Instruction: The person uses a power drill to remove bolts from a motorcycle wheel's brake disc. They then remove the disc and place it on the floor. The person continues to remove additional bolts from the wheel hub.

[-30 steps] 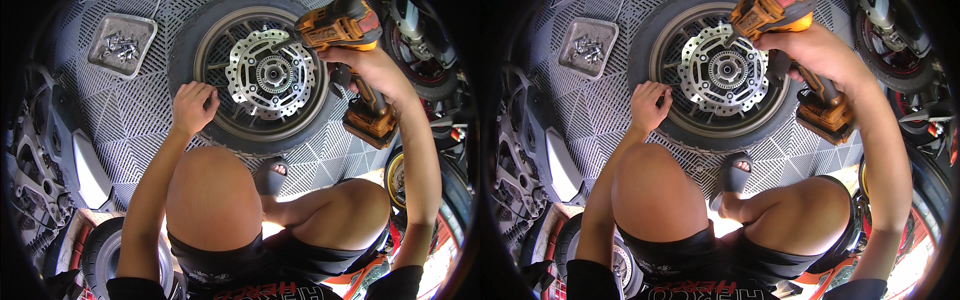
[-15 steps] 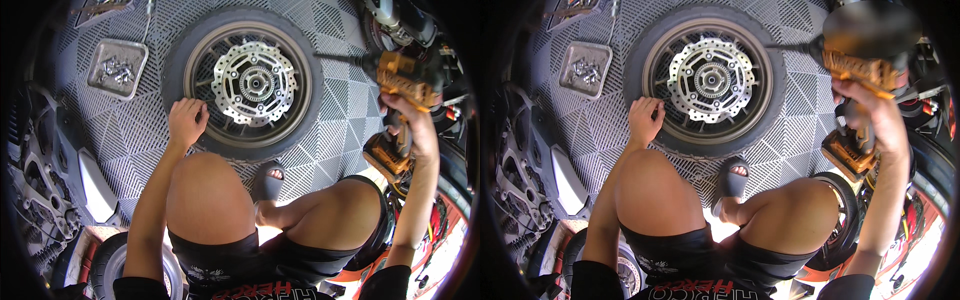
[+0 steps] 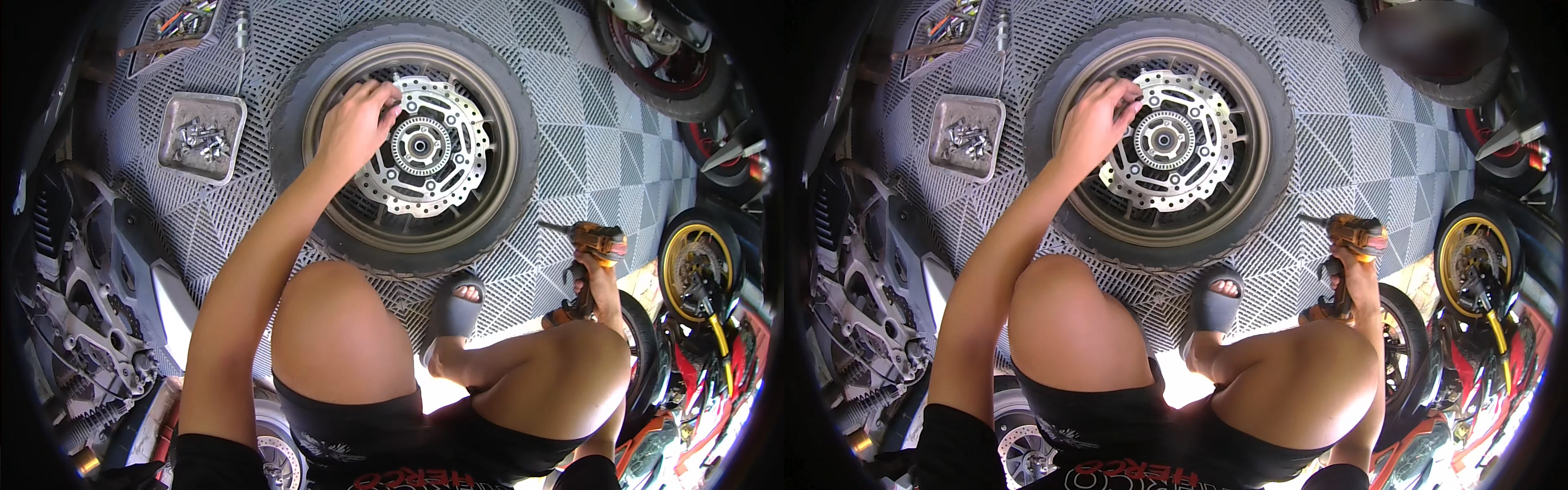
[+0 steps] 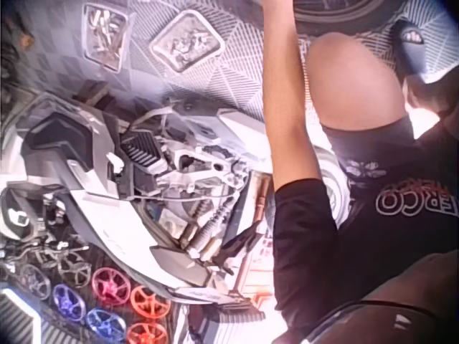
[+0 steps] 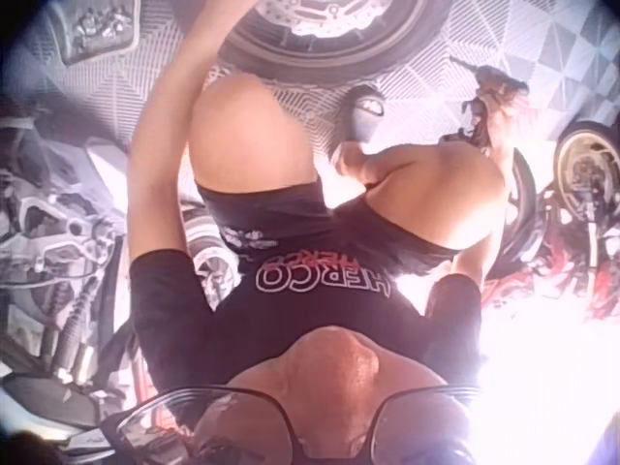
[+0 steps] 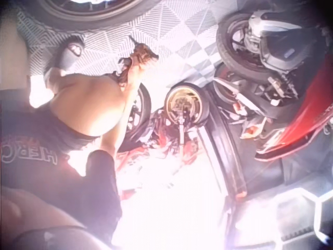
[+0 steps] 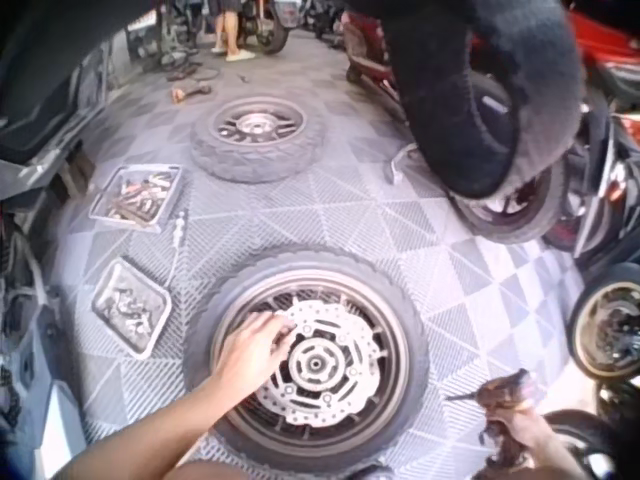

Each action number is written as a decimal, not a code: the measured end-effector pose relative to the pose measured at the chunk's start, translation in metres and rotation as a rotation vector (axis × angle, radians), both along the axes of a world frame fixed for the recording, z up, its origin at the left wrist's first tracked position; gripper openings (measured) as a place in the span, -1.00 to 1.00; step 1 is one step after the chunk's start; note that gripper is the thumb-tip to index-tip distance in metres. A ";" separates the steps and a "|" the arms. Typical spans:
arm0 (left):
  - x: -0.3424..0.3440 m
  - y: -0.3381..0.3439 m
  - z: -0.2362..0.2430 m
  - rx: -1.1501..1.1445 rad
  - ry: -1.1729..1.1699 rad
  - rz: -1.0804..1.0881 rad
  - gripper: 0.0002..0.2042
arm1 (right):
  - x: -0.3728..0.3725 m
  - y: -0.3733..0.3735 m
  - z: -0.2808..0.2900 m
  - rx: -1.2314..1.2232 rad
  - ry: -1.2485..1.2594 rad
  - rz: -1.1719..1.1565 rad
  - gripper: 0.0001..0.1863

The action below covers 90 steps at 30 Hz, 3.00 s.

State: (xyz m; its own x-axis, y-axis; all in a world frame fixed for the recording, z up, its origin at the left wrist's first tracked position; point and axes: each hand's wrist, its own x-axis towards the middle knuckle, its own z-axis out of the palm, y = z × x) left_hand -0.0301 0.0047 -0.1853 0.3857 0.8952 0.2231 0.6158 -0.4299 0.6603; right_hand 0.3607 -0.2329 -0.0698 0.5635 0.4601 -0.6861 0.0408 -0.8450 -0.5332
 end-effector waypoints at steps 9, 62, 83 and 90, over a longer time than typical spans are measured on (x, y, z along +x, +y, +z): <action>0.017 0.024 -0.015 0.098 0.065 -0.165 -0.88 | 0.012 -0.045 -0.050 -0.012 -0.106 0.201 -0.79; 0.065 0.055 -0.001 -0.442 0.472 -0.033 -0.64 | 0.062 -0.026 -0.075 0.025 -0.384 0.644 -0.62; 0.088 -0.011 0.027 -0.079 0.679 0.188 -0.92 | 0.050 -0.029 -0.081 0.225 -0.428 0.678 -0.67; 0.103 -0.014 0.049 -0.184 0.934 -0.095 -0.81 | 0.034 -0.027 -0.063 0.135 -0.316 0.341 -0.24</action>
